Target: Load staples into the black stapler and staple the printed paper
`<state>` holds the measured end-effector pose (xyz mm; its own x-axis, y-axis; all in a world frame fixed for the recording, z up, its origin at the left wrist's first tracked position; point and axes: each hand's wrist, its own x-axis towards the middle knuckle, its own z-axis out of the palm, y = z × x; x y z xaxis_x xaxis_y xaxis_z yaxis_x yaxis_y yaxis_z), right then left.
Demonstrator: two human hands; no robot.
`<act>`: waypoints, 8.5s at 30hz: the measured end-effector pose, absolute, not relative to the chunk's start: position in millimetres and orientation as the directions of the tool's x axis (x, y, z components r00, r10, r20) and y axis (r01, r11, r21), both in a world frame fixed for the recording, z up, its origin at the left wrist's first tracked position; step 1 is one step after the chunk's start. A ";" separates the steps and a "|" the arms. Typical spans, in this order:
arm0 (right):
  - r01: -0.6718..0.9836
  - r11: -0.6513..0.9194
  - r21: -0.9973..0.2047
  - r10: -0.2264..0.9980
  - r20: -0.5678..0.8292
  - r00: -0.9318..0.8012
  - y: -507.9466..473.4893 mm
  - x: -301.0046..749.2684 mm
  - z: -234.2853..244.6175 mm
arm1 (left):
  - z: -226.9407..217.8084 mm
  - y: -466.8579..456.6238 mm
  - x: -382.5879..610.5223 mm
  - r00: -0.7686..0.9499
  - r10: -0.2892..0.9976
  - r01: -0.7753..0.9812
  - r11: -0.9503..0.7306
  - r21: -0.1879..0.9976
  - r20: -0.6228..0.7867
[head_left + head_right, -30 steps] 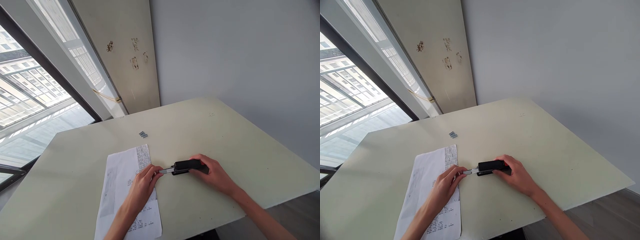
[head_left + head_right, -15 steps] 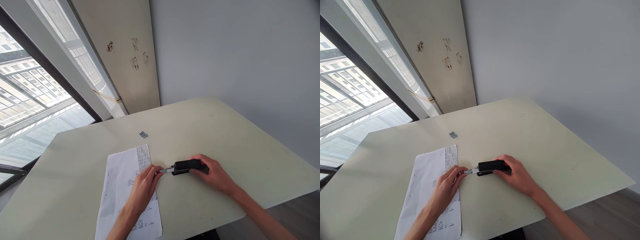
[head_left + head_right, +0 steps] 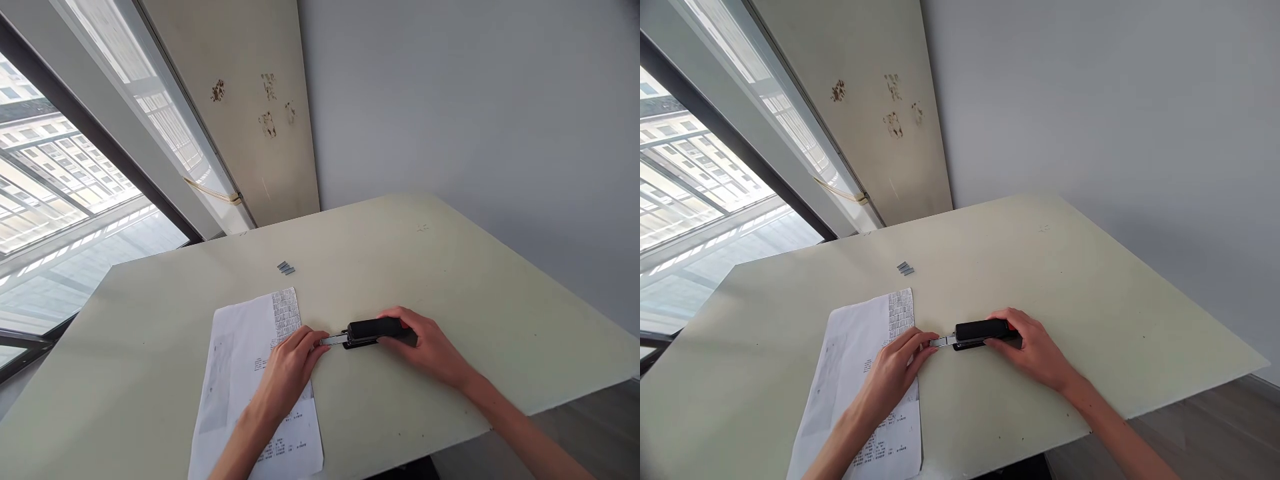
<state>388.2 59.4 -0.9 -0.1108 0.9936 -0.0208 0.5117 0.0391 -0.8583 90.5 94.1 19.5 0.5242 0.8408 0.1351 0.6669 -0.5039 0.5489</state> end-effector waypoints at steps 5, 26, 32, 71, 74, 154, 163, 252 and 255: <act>0.501 0.058 -0.864 0.993 -0.004 -0.122 59.9 389.4 -3.7 | 21.3 108.2 73.0 0.577 0.812 0.570 -0.478 0.668 0.089; 0.472 0.187 -0.862 0.961 0.060 -0.271 64.5 388.0 -1.4 | 0.9 149.3 118.5 0.756 0.627 0.414 -0.679 0.607 0.186; 0.450 0.150 -0.880 0.967 0.036 -0.253 62.1 387.4 -2.4 | 3.8 144.7 117.7 0.760 0.611 0.407 -0.712 0.573 0.219; 0.682 0.048 -0.730 0.992 -0.047 -0.120 86.7 335.2 35.7 | -10.2 167.7 118.0 0.042 0.971 0.716 -0.195 0.670 0.237; 0.691 0.027 -0.722 0.995 -0.043 -0.085 85.1 333.8 38.4 | 2.4 157.4 110.2 0.057 0.963 0.682 -0.231 0.694 0.264; 0.964 0.053 -0.261 0.983 -0.156 -0.096 92.6 294.3 36.8 | -20.5 41.5 103.7 0.712 0.656 0.549 -0.742 0.384 0.251; 0.978 0.176 -0.108 0.984 0.016 -0.175 89.8 284.2 12.7 | -16.7 41.3 103.4 0.725 0.653 0.550 -0.739 0.389 0.217; 0.368 0.179 -0.912 0.975 0.115 -0.188 158.0 307.3 -10.9 | -13.1 147.6 44.0 0.365 0.904 0.656 -0.420 0.627 0.224; 0.396 0.175 -0.902 0.973 0.097 -0.208 156.7 308.4 -10.1 | -14.2 149.0 44.0 0.380 0.890 0.662 -0.451 0.599 0.251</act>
<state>308.4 156.7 -10.1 -0.2079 0.9733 0.0972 0.3958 0.1746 -0.9016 44.0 149.0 -14.2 0.3799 0.8902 0.2513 0.6615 -0.4514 0.5989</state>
